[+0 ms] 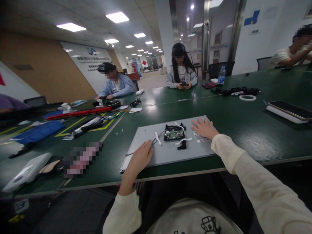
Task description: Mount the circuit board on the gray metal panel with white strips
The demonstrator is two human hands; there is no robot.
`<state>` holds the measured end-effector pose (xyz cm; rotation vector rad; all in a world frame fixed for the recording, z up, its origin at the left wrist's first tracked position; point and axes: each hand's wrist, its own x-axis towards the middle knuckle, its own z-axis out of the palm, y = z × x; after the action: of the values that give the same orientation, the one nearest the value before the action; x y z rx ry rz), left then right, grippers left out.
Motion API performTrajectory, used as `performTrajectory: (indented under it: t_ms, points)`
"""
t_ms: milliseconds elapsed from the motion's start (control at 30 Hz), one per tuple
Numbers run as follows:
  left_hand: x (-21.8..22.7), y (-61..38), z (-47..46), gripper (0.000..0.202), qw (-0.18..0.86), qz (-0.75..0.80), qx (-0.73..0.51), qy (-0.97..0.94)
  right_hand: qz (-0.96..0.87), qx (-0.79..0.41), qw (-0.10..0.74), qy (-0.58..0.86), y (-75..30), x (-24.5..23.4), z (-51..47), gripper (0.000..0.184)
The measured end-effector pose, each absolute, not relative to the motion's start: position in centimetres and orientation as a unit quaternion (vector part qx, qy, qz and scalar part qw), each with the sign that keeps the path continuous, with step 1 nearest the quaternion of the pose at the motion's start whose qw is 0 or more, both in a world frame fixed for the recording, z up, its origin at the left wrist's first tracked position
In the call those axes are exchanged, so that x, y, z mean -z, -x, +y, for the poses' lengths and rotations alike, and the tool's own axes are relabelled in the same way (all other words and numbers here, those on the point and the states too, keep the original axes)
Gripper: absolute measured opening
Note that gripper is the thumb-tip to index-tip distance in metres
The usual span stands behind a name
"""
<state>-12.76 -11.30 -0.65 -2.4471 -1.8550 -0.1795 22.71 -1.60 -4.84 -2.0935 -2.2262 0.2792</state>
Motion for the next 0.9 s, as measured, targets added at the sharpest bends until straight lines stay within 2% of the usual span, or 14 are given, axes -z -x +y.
performTrajectory:
  t_ms: [300, 467, 700, 900]
  points:
    - [1.0, 12.6, -11.8, 0.044, 0.041, -0.611, 0.080, 0.787, -0.724, -0.101, 0.040, 0.682, -22.8, 4.9, -1.5, 0.069]
    - [-0.3, 11.2, -11.6, 0.050, 0.035, -0.617, 0.108, 0.779, -0.726, -0.096, 0.040, 0.680, -22.9, 5.1, -1.3, 0.069]
    - [-3.0, 6.5, -10.3, 0.052, 0.022, -0.479, 0.131, 0.867, -0.728, -0.082, 0.044, 0.680, -22.9, 5.1, -1.5, 0.068]
    - [-1.4, 3.7, -6.3, 0.049, 0.008, -0.407, 0.103, 0.908, -0.724, -0.064, 0.050, 0.685, -22.6, 5.1, -1.6, 0.066]
